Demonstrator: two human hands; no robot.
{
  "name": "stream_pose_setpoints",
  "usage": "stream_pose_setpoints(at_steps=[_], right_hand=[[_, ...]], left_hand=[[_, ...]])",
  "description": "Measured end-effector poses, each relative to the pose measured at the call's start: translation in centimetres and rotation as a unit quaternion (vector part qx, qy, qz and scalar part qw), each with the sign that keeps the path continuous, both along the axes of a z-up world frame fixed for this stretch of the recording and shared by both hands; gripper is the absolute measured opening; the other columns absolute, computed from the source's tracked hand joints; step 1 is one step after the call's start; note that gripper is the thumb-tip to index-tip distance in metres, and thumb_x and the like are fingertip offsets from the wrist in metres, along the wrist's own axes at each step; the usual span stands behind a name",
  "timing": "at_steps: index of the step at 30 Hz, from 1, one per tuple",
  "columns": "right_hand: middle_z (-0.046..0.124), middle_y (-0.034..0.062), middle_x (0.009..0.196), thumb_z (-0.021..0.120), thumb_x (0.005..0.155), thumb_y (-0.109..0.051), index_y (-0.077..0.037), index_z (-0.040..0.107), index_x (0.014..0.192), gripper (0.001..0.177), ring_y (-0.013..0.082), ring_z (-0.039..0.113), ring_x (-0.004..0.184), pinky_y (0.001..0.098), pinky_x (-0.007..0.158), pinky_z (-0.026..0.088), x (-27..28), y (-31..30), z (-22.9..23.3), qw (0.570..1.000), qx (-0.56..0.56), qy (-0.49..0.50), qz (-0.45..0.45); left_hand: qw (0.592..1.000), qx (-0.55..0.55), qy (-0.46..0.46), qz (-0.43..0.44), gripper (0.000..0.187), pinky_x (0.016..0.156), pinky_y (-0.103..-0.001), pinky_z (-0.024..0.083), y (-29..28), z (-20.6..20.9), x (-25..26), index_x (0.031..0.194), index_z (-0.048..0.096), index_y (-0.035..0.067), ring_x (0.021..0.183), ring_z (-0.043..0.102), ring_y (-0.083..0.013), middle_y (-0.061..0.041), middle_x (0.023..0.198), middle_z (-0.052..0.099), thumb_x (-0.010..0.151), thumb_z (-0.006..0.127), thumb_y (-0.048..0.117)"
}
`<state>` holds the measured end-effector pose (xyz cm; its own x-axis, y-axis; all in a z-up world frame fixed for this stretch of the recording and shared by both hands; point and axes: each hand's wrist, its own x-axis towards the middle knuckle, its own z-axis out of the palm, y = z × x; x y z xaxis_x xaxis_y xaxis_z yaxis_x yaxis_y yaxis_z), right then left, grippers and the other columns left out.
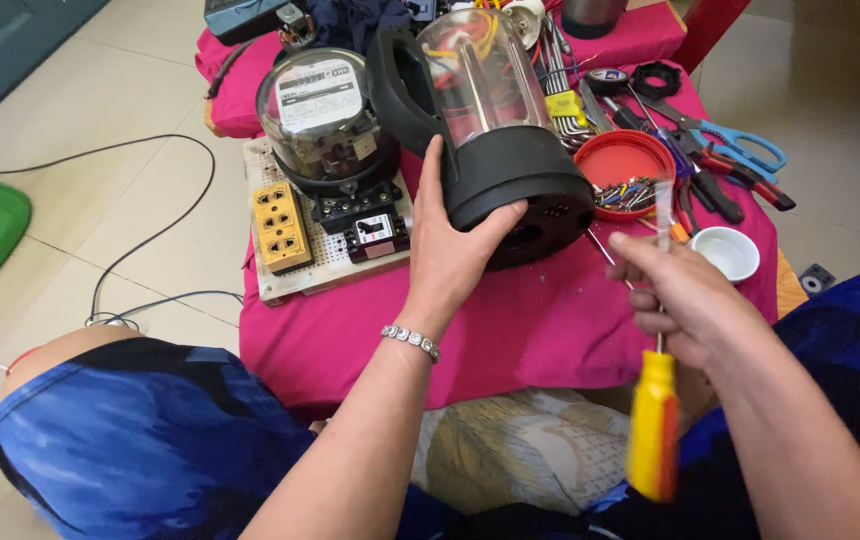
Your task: The person sits on the floor and works on a small table, first handling a yellow electrical socket and a red container of screws. They then pick up a black blender base, turn it over, and use a yellow screwdriver to unscrew the bottom cover.
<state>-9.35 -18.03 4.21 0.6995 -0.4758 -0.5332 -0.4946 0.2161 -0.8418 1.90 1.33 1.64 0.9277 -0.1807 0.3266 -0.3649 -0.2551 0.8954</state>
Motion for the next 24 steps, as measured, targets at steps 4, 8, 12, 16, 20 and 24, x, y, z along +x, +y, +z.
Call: stream_pose_setpoints(at_steps=[4, 8, 12, 16, 20, 24], right_hand=[[0.052, 0.0062, 0.102, 0.076, 0.089, -0.027, -0.013, 0.046, 0.146, 0.066, 0.0116, 0.055, 0.069, 0.0059, 0.035, 0.022, 1.8, -0.2, -3.8, 0.999, -0.016, -0.036, 0.029], [0.061, 0.0084, 0.102, 0.074, 0.086, -0.008, -0.013, 0.047, 0.130, 0.051, 0.0165, 0.070, 0.075, 0.0028, 0.033, 0.022, 3.6, 1.3, -5.6, 0.991, 0.113, -0.053, 0.039], [0.066, 0.0097, 0.111, 0.071, 0.089, -0.008, -0.016, 0.048, 0.111, 0.033, 0.0200, 0.074, 0.082, 0.0029, 0.034, 0.022, 4.7, 1.2, -6.7, 0.992, 0.108, -0.061, 0.026], [0.066, 0.0057, 0.101, 0.077, 0.086, -0.011, -0.019, 0.053, 0.111, 0.036, 0.0231, 0.076, 0.079, 0.0024, 0.033, 0.024, 4.0, 1.1, -5.1, 0.994, 0.071, -0.082, 0.003], [0.058, 0.0078, 0.111, 0.074, 0.090, -0.015, -0.023, 0.051, 0.125, 0.043, 0.0346, 0.076, 0.094, 0.0010, 0.035, 0.022, 3.6, 0.5, -1.8, 0.989, 0.066, -0.130, -0.023], [0.057, 0.0072, 0.125, 0.068, 0.092, -0.015, -0.030, 0.047, 0.142, 0.056, 0.0343, 0.075, 0.105, -0.0007, 0.037, 0.018, 3.4, 1.6, 2.3, 0.980, 0.071, -0.185, -0.016]], left_hand=[[0.990, -0.052, 0.125, -0.022, 0.105, 0.124, -0.053, 0.022, -0.3, 0.5, -0.1, 0.161, 0.031, 0.037, 0.155, 0.027, -0.0454, -0.030, 0.164, 0.031, 0.072, 0.085, 0.052], [0.991, -0.042, 0.130, -0.003, 0.096, 0.123, -0.054, 0.025, -0.3, 0.7, -0.6, 0.158, 0.036, 0.044, 0.152, 0.028, -0.0504, -0.032, 0.166, 0.027, 0.074, 0.081, 0.054], [0.992, -0.044, 0.117, 0.012, 0.091, 0.121, -0.056, 0.029, -0.6, 0.9, -0.7, 0.155, 0.041, 0.044, 0.148, 0.033, -0.0536, -0.034, 0.163, 0.031, 0.074, 0.079, 0.055], [0.991, -0.081, 0.109, 0.012, 0.084, 0.123, -0.052, 0.028, -1.3, 1.8, -0.2, 0.154, 0.044, 0.042, 0.152, 0.035, -0.0443, -0.029, 0.159, 0.042, 0.078, 0.078, 0.051], [0.975, -0.145, 0.165, 0.034, 0.080, 0.120, -0.047, 0.036, -3.2, 2.6, 0.0, 0.153, 0.044, 0.044, 0.146, 0.046, -0.0395, -0.020, 0.155, 0.053, 0.079, 0.073, 0.055], [0.945, -0.271, 0.166, 0.076, 0.077, 0.120, -0.049, 0.034, -5.1, 2.7, -0.3, 0.153, 0.050, 0.028, 0.145, 0.044, -0.0448, -0.028, 0.154, 0.050, 0.083, 0.069, 0.052]])
